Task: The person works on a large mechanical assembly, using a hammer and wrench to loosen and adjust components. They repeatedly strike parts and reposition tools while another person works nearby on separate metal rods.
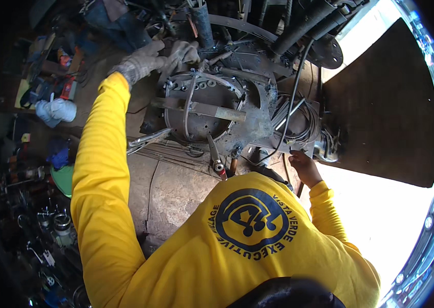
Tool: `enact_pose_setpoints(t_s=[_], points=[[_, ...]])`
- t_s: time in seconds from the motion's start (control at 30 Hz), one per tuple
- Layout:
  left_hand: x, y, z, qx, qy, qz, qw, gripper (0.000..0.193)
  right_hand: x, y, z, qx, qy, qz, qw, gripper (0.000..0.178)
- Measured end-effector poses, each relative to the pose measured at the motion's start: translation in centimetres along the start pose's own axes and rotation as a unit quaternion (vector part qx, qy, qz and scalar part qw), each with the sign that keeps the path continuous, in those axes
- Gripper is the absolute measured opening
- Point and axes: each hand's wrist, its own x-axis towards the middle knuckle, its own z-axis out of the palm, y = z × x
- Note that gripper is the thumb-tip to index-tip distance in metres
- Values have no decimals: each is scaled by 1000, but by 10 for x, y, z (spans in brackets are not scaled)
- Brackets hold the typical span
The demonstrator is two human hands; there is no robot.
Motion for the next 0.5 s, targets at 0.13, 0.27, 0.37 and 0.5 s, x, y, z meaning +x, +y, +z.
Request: enact_pose_setpoints(t_s=[0.13, 0.27, 0.37, 0.5], points=[[-24, -66, -12, -275, -54, 5, 960, 60, 0, -27, 8, -12, 44, -33, 998, 37], [-74, -87, 5, -368, 104, -57, 922, 57, 47, -97, 2, -7, 94, -149, 984, 32], [-107, -181, 10, -441, 215, -98, 866, 55, 106, -164, 7, -49, 108, -250, 961, 32], [-161, -172, 67, -469, 339, -141, 803, 48, 188, -196, 10, -241, 167, -362, 885, 36]])
